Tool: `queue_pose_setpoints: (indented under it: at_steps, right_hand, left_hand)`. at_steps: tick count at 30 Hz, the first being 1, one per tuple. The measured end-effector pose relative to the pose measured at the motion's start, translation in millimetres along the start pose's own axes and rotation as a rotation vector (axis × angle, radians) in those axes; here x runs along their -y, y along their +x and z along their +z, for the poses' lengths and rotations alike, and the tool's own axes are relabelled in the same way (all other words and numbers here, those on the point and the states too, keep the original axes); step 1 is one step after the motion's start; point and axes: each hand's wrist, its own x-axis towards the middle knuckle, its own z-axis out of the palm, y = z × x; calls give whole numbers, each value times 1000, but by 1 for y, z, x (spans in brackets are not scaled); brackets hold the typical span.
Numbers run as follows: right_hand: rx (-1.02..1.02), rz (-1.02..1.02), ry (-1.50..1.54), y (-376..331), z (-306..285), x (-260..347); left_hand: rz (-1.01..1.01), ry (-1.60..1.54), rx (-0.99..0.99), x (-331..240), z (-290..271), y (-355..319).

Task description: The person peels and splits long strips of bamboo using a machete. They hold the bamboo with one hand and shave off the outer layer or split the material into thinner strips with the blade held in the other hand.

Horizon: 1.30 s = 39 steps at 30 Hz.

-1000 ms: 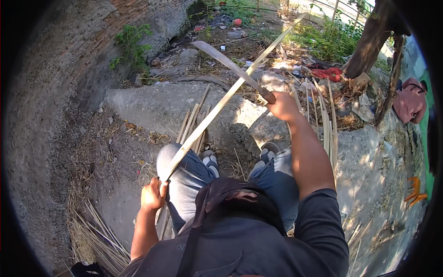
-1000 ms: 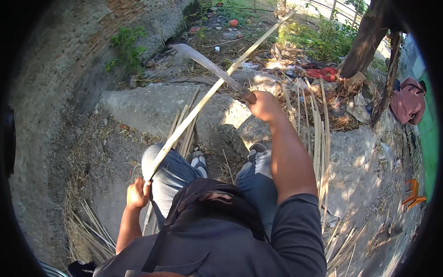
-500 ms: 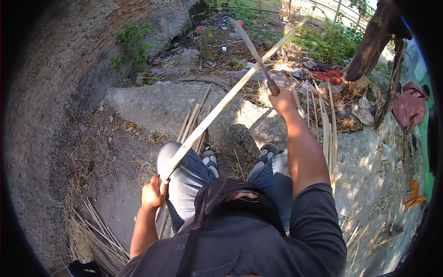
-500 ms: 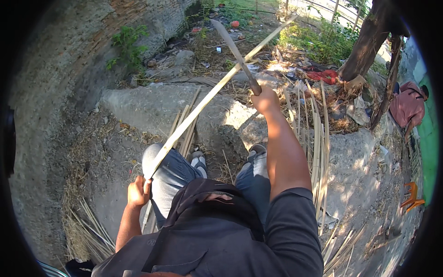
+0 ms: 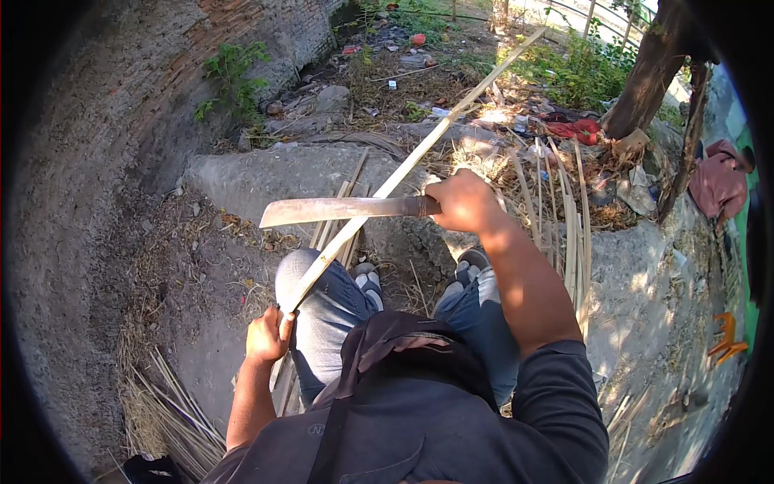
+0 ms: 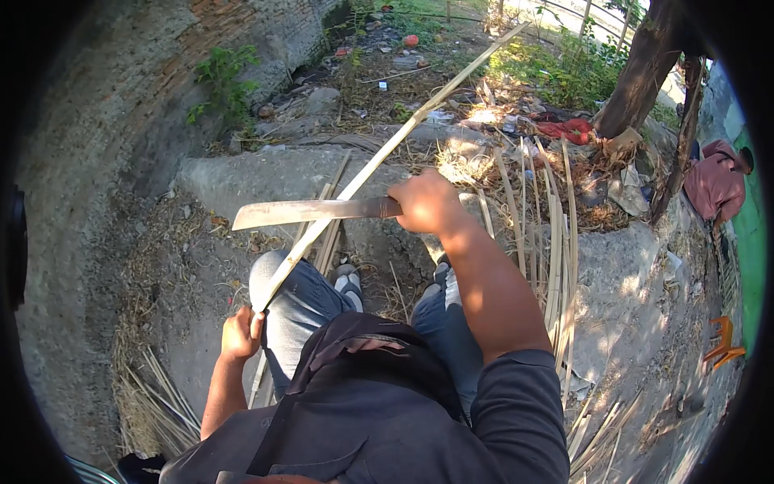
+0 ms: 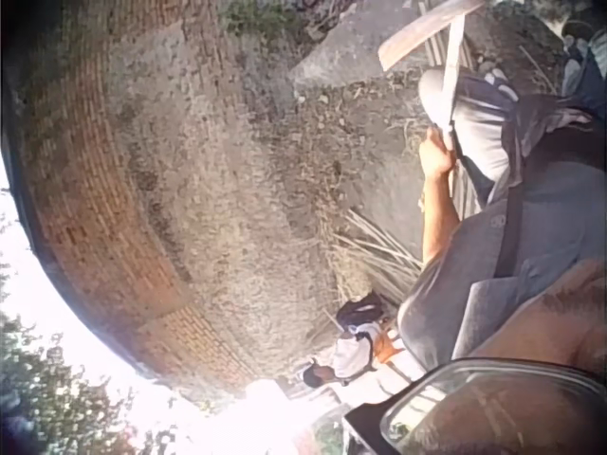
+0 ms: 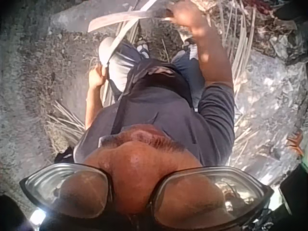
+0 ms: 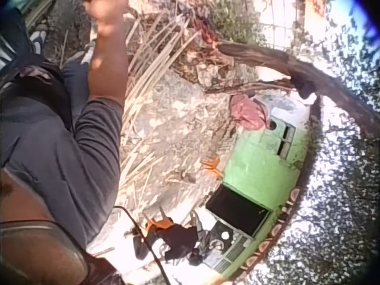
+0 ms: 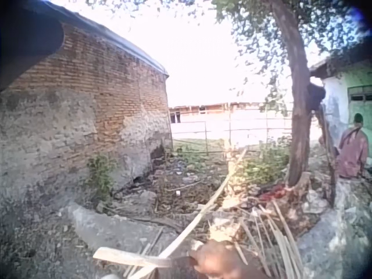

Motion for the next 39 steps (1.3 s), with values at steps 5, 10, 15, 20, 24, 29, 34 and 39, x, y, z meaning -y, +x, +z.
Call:
queue_pose_setpoints:
  at_steps: [5, 10, 15, 20, 24, 29, 34, 39]
  right_hand:
    - [-74, -76, 65, 1, -14, -14]
    - [-307, 754, 301, -8, 6, -92]
    - [-196, 825, 335, -14, 18, -95]
    - [-260, 727, 489, -18, 21, -110]
    - [-124, 695, 1105, -14, 18, -100]
    - [-202, 575, 586, -20, 6, -83]
    - [-1, 223, 160, -11, -17, -23]
    - [93, -130, 8, 0, 5, 37]
  left_hand:
    - [-9, -55, -45, 13, 8, -10]
    - [1, -70, -48, 8, 13, 0]
    - [-12, -8, -4, 10, 2, -5]
    - [-12, 9, 8, 8, 3, -1]
    - [15, -87, -29, 10, 7, -2]
    - [18, -71, -33, 11, 8, -1]
    - [5, -63, -14, 4, 5, 2]
    - [-19, -57, -4, 6, 3, 0]
